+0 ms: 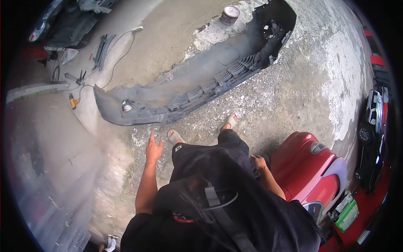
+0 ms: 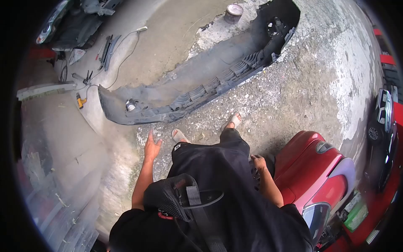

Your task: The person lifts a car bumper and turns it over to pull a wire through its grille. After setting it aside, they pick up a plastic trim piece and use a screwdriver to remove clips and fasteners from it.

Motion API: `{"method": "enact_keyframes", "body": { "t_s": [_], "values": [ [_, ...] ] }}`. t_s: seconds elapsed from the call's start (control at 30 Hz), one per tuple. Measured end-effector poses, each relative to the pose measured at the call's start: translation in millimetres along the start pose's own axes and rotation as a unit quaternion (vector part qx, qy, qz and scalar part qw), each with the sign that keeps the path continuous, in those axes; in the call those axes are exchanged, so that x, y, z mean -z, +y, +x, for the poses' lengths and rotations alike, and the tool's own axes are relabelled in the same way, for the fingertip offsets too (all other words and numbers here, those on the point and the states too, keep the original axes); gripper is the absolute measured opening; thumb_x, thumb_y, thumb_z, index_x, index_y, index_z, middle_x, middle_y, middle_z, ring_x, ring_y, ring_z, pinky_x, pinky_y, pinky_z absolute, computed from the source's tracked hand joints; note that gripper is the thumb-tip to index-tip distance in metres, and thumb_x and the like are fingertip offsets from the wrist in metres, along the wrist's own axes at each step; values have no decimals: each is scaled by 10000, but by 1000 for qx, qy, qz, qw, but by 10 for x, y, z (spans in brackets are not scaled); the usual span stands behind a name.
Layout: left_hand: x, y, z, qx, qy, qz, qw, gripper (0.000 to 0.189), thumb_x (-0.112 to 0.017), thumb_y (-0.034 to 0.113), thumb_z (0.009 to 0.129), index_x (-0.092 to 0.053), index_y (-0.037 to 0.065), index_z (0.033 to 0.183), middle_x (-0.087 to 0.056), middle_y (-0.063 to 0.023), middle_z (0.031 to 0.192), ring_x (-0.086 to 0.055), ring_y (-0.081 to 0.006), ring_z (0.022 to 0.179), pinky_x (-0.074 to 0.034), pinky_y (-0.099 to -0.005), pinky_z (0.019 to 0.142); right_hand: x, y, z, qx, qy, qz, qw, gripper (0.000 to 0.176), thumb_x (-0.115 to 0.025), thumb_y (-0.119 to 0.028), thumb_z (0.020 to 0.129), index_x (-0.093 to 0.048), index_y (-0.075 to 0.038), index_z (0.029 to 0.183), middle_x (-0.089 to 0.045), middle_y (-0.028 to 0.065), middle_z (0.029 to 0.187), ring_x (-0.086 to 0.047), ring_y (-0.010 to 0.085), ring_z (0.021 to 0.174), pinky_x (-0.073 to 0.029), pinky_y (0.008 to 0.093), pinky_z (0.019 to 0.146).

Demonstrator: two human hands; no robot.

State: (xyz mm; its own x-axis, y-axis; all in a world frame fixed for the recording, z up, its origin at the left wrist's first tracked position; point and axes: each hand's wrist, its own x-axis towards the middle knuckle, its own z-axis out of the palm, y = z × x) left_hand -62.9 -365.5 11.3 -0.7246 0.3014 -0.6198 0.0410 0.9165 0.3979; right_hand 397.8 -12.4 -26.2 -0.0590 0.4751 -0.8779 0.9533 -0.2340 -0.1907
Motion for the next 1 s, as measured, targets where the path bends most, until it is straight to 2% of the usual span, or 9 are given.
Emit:
{"method": "enact_keyframes", "body": {
  "t_s": [0.03,0.1,0.17,0.23,0.3,0.43,0.67,0.8,1.0],
  "values": [
    [-164,309,213,2,6,26,1000,796,-690,226,855,-259,90,1510,-516,-232,1379,-499,-391,1271,-385,-444,1073,280,-253,-49,-2,21,-7,1000,491,-637,-387,901,-661,14,1182,-682,203,1149,-620,308,1133,-434,365,989],
    [-387,1104,424,-25,-15,27,999,792,-688,242,858,-263,107,1512,-560,-217,1331,-523,-388,1241,-396,-447,1057,866,-97,165,-1,54,-19,998,499,-630,-388,920,-649,33,1187,-667,163,1167,-616,245,1089,-479,339,891],
    [-637,1756,510,-38,-44,27,998,788,-685,258,860,-268,123,1514,-603,-202,1283,-548,-386,1211,-408,-450,1042,1558,-52,351,23,126,128,984,489,-628,-392,919,-660,29,1166,-675,157,1138,-620,238,1077,-482,338,883],
    [-907,2370,732,-89,-111,54,988,784,-687,275,859,-279,141,1514,-644,-175,1225,-561,-371,1195,-417,-449,1027,2239,-364,213,12,133,153,979,508,-621,-395,927,-627,22,1216,-686,143,1095,-634,224,1020,-487,328,848],
    [-1053,3028,882,-112,-116,45,986,779,-683,289,859,-287,132,1512,-655,-157,1211,-562,-362,1196,-419,-444,1026,2820,-448,419,46,166,264,949,539,-610,-407,936,-579,6,1280,-677,125,1120,-631,209,980,-484,324,814],
    [-1344,3915,1299,-144,-119,41,982,767,-675,299,859,-306,113,1505,-659,-154,1205,-580,-352,1173,-422,-439,1020,3651,-1229,484,137,162,428,878,615,-562,-400,970,-451,36,1389,-546,198,1348,-529,307,1239,-434,426,1004],
    [-2017,5414,2306,-170,-82,-9,982,645,-655,295,871,-419,86,1433,-677,-158,1164,-591,-362,1145,-433,-445,1001,4729,-1933,1297,188,93,406,889,636,-567,-393,967,-422,37,1412,-488,226,1405,-485,351,1288,-420,457,1033],
    [-2527,6478,2908,-194,-94,3,976,508,-634,269,889,-524,64,1340,-687,-155,1132,-603,-353,1125,-451,-438,980,5319,-1707,1865,59,92,460,881,631,-546,-396,970,-408,14,1431,-483,221,1409,-505,358,1264,-443,476,1004],
    [-2445,8332,3200,-236,-77,-130,960,408,-638,241,888,-601,36,1239,-693,-160,1094,-625,-339,1080,-470,-417,951,5940,-1029,2403,-110,100,413,898,567,-539,-378,967,-443,-32,1406,-536,182,1352,-580,339,1133,-479,487,913]
  ]
}}
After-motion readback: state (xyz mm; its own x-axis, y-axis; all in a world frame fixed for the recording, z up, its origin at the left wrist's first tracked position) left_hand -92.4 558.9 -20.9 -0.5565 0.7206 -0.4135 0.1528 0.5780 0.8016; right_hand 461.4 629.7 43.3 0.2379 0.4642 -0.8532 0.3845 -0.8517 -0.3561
